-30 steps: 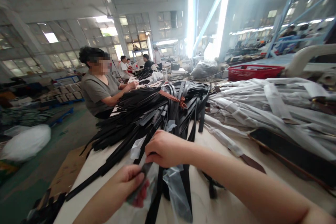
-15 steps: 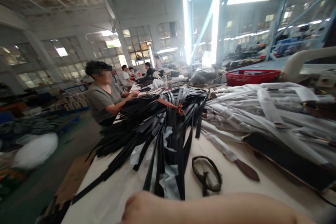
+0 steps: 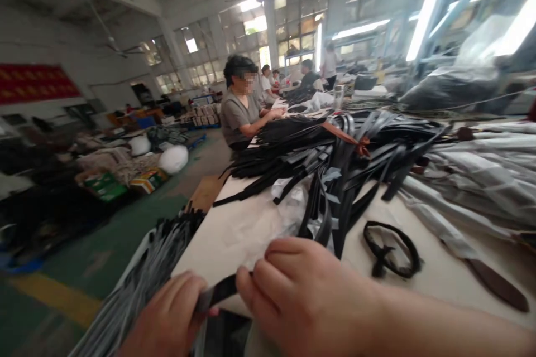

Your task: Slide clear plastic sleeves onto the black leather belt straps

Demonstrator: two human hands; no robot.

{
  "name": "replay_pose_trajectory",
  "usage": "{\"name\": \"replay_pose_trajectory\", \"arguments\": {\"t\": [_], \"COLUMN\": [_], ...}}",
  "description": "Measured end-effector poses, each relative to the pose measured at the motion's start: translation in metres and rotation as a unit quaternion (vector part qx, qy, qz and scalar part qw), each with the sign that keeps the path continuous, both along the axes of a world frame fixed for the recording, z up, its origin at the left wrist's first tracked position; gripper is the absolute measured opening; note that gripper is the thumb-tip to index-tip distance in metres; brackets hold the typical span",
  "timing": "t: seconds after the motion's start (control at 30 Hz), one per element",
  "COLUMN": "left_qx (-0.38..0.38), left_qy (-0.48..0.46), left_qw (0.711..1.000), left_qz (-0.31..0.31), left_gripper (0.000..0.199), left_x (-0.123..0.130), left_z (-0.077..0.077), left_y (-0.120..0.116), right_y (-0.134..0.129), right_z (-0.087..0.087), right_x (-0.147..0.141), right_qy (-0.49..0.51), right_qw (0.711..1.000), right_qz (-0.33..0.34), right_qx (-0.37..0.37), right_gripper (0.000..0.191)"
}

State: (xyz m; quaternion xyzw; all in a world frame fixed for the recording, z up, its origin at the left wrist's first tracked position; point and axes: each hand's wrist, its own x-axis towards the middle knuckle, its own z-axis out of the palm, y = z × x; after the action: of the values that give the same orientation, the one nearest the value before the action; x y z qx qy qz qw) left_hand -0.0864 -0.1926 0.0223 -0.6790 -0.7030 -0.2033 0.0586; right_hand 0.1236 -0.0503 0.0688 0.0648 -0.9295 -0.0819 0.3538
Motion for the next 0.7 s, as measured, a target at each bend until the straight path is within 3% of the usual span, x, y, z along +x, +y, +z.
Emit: {"name": "replay_pose_trajectory", "arguments": {"t": [0.1, 0.2, 0.3, 0.37, 0.57, 0.63, 0.7], "left_qx": [-0.027, -0.044, -0.075, -0.098, -0.141, -0.14, -0.143], "left_qy": [0.085, 0.114, 0.148, 0.169, 0.184, 0.197, 0.216], "left_qw": [0.996, 0.992, 0.983, 0.975, 0.973, 0.97, 0.963], "left_qz": [-0.004, 0.019, 0.078, 0.102, 0.014, 0.025, 0.076], "left_gripper": [0.017, 0.019, 0.015, 0.018, 0.018, 0.016, 0.016], "left_x": [0.029, 0.04, 0.031, 0.026, 0.033, 0.022, 0.007], "left_z": [0.012, 0.018, 0.018, 0.017, 0.025, 0.032, 0.04], "left_y": [0.021, 0.038, 0.041, 0.044, 0.063, 0.063, 0.059], "right_y": [0.002, 0.014, 0.036, 0.044, 0.037, 0.046, 0.059], "right_z": [-0.006, -0.019, -0.024, -0.025, -0.025, -0.023, -0.02], "right_x": [0.002, 0.0, -0.001, -0.004, -0.013, -0.009, -0.005], "right_qy": [-0.023, -0.072, -0.163, -0.19, -0.122, -0.149, -0.187], "right_qw": [1.0, 0.997, 0.98, 0.974, 0.989, 0.982, 0.971], "right_qz": [0.002, -0.03, -0.108, -0.119, -0.076, -0.096, -0.131], "right_qx": [0.004, -0.01, -0.042, -0.042, -0.046, -0.06, -0.069], "right_gripper": [0.021, 0.013, 0.005, 0.007, 0.016, 0.012, 0.009]}}
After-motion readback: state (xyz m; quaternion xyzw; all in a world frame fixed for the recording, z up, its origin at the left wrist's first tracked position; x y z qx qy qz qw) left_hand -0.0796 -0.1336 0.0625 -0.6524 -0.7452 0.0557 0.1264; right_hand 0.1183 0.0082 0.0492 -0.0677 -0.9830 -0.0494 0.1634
